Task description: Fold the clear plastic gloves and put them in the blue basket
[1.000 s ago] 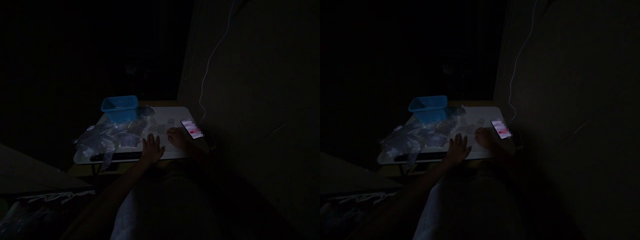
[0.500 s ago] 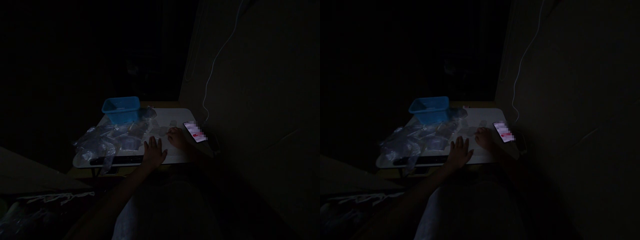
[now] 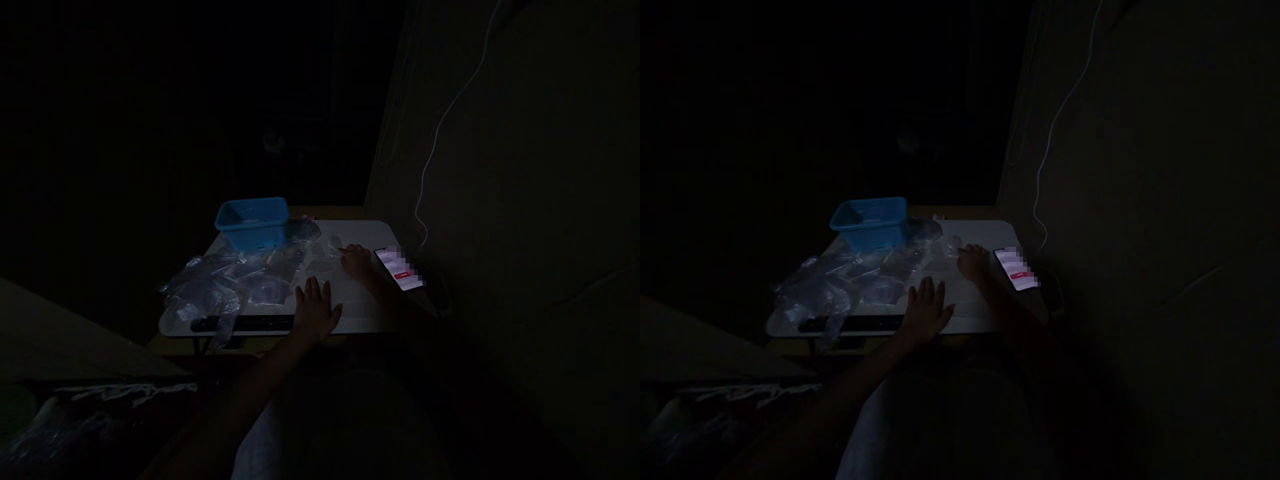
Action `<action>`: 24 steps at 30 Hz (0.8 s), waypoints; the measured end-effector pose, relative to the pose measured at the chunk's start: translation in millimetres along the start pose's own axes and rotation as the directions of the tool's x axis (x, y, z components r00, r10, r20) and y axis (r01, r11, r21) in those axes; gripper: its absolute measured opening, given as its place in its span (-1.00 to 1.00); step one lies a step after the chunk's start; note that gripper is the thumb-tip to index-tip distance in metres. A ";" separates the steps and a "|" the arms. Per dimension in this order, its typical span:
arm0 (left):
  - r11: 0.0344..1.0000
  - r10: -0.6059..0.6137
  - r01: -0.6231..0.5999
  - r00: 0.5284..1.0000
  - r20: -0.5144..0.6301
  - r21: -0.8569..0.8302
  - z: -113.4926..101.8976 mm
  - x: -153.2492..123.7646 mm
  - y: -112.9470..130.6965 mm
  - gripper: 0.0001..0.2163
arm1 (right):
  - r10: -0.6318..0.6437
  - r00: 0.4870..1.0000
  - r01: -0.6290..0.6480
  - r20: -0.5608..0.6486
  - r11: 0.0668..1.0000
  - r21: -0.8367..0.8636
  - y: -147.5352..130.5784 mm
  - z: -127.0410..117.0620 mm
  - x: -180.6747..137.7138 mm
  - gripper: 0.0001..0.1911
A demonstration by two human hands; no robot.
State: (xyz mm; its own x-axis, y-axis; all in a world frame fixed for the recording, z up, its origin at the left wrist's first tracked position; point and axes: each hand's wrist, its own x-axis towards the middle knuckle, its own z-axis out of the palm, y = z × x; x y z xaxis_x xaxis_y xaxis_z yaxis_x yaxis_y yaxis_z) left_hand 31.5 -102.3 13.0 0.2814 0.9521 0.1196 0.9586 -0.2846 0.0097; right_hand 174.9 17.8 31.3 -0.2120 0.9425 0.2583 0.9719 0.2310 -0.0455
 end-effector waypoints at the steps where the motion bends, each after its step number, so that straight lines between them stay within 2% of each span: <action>1: 1.000 -0.001 0.001 1.000 0.001 0.001 0.4 0.2 -0.1 -0.39 | 0.001 1.000 -0.001 -0.009 1.000 0.014 1.2 0.3 -0.9 -0.62; 9: 0.999 -0.015 0.015 1.000 0.011 -0.028 -1.3 0.8 -0.9 -0.38 | -0.119 0.985 0.143 -0.123 0.967 0.209 12.9 6.4 -45.1 -0.62; 13: 0.995 -0.020 0.018 1.000 -0.012 -0.097 -0.5 1.5 -4.6 -0.42 | -0.063 0.977 0.124 -0.202 0.945 0.303 22.7 12.3 -59.0 -0.63; 17: 0.987 0.010 -0.025 0.995 -0.098 -0.158 -4.0 13.4 -17.9 -0.52 | -0.010 0.975 0.086 -0.223 0.938 0.337 25.3 12.1 -62.6 -0.63; 22: 0.992 0.010 -0.028 0.990 -0.142 -0.127 -9.8 31.8 -34.0 -0.62 | -0.181 0.965 0.231 -0.190 0.929 0.290 16.8 7.1 -65.4 -0.63; 24: 0.996 -0.013 -0.002 0.986 -0.164 -0.092 -8.7 34.0 -35.4 -0.65 | -0.196 0.962 0.244 -0.190 0.931 0.273 14.7 6.5 -66.3 -0.63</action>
State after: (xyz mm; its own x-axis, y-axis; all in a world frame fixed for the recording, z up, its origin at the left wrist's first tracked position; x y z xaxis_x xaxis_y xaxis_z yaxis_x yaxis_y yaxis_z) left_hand 6.8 -60.8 25.4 0.2582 0.9245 0.2805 0.9499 -0.2959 0.1010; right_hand 202.6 -39.8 7.2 -0.3750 0.8154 0.4411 0.8249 0.5106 -0.2426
